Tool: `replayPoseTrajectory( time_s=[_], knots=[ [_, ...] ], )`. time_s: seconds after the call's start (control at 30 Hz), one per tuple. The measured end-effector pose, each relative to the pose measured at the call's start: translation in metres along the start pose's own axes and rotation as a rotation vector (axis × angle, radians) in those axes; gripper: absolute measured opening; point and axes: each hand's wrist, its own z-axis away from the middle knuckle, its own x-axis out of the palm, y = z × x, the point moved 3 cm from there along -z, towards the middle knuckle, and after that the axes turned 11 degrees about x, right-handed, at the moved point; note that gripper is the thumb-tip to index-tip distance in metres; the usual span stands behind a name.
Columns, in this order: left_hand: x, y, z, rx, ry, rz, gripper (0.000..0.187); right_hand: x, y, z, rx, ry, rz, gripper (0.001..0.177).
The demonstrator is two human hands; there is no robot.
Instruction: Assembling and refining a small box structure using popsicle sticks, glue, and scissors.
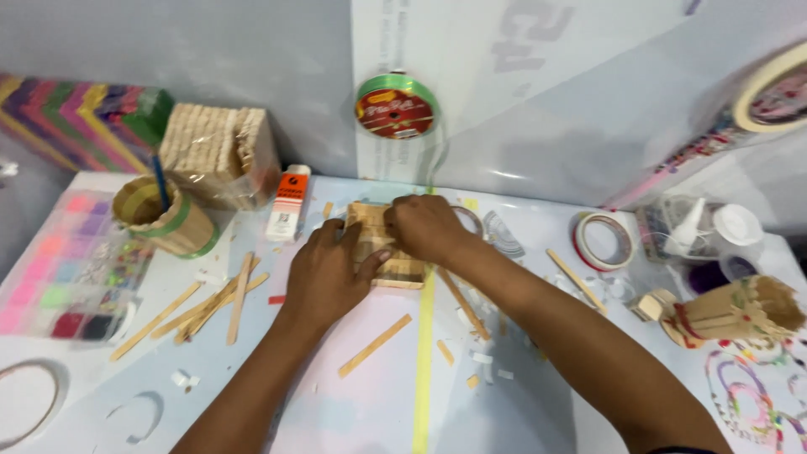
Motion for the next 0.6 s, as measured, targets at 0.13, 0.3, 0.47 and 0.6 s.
replayPoseTrajectory(
  time_s=[0.13,0.3,0.47,0.6],
  knots=[
    [0.015,-0.011,0.002,0.036,0.094,-0.085,0.056,-0.026,-0.001,0.027,0.014,0.095,-0.134,0.020],
    [-0.001,-0.012,0.003,0.020,0.260,-0.077,0.057,-0.080,0.050,0.084,0.056,0.379,-0.341,0.020],
    [0.006,-0.031,0.000,-0.063,0.254,-0.158,0.046,-0.125,0.182,0.160,0.761,0.318,-0.066,0.027],
    [0.021,-0.038,-0.001,-0.061,0.277,-0.153,0.040,-0.103,0.291,0.183,1.094,0.145,0.179,0.043]
  ],
)
